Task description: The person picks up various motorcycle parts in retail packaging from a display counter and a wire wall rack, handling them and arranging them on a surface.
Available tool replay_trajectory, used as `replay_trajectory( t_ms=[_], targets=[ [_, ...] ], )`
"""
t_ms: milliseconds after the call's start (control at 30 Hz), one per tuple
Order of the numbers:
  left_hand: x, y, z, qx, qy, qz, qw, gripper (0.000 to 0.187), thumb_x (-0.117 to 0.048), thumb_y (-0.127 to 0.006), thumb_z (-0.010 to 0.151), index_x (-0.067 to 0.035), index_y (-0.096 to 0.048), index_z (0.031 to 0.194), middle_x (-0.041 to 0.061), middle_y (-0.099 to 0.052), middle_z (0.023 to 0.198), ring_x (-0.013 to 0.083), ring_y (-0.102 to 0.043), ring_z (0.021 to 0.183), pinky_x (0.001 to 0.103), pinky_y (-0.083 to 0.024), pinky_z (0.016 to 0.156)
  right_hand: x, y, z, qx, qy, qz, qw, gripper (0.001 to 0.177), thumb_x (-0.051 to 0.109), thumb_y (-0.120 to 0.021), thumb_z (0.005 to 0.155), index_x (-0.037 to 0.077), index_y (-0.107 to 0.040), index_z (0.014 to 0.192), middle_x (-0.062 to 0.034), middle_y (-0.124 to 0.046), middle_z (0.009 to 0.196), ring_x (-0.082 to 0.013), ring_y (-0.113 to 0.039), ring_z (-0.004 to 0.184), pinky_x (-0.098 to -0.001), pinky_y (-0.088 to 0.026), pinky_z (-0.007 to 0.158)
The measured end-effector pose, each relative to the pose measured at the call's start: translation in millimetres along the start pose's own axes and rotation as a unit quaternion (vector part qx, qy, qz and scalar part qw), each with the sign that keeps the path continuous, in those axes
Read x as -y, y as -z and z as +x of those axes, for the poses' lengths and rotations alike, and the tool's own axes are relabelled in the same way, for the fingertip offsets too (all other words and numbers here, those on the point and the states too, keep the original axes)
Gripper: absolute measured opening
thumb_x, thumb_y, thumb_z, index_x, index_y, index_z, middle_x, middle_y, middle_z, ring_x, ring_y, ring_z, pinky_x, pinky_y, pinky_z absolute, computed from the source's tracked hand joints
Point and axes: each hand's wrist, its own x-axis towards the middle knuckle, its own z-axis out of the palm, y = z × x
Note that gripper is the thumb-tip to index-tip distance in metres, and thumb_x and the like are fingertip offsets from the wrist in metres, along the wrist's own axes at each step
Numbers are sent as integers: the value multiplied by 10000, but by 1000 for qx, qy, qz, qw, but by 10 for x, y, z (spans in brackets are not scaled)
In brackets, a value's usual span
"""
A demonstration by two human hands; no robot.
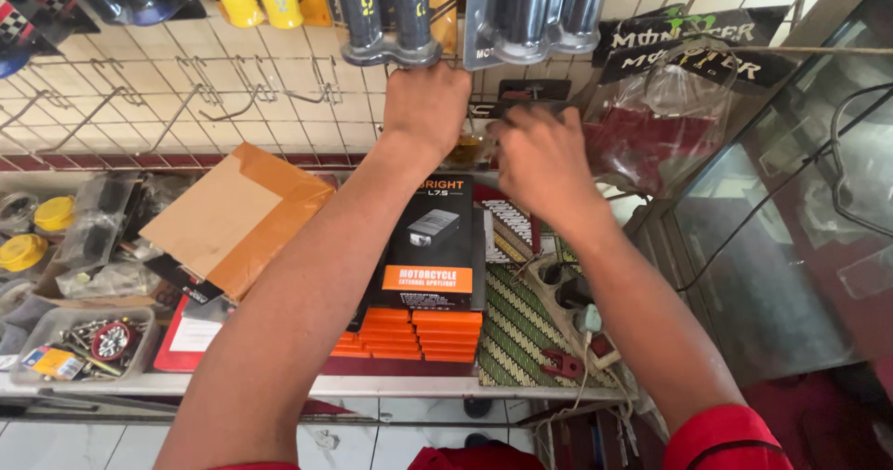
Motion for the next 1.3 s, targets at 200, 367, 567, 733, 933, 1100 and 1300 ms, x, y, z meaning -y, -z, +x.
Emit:
replay_trajectory(
  t_ms=[200,367,567,733,933,1100,1300],
  targets=[
    [74,-106,105,25,1,4,1000,128,-93,-736,757,-92,-797,870,134,-762,896,292,-751,851,422,-599,702,61,-20,32,16,35,-68,997,252,45,-706,641,76,-746,888,-100,-703,1026,-255,-671,1086,-498,-415,820],
    [86,-185,130,-13,-2,2,1000,104,-77,-731,781,-92,-799,858,127,-768,889,292,-756,847,416,-602,712,23,2,24,-6,40,-64,997,305,41,-701,632,80,-751,930,-100,-710,1037,-249,-673,1042,-485,-419,787],
    [59,-178,153,34,3,7,999,137,-103,-723,759,-125,-801,868,102,-772,895,268,-753,874,403,-598,726,16,10,19,43,27,-82,995,275,55,-719,647,83,-746,919,-76,-714,999,-246,-673,1035,-482,-437,809],
    [1,-272,180,-51,11,20,998,164,-111,-713,763,-135,-802,898,74,-777,900,241,-757,862,393,-598,675,40,6,26,27,39,-94,994,288,67,-721,612,79,-741,899,-94,-723,1050,-249,-678,1072,-484,-446,814],
    [89,-392,172,-36,-4,25,999,116,-102,-698,828,-153,-800,848,57,-778,883,238,-759,848,389,-592,672,99,16,22,28,31,-99,994,303,63,-728,642,82,-756,943,-81,-716,995,-239,-681,1036,-501,-430,838],
    [140,-439,176,1,7,-9,1000,129,-101,-684,832,-168,-794,831,67,-778,845,246,-759,793,402,-585,643,239,24,51,78,33,-144,986,294,158,-762,581,72,-745,861,-71,-693,886,-246,-670,947,-501,-401,831],
    [152,-498,156,-21,-11,-5,1000,117,-120,-673,828,-170,-774,859,50,-772,861,238,-754,840,402,-581,679,285,43,70,-20,25,-127,991,133,213,-770,801,99,-722,852,-52,-692,854,-217,-673,885,-484,-390,860]
  ],
)
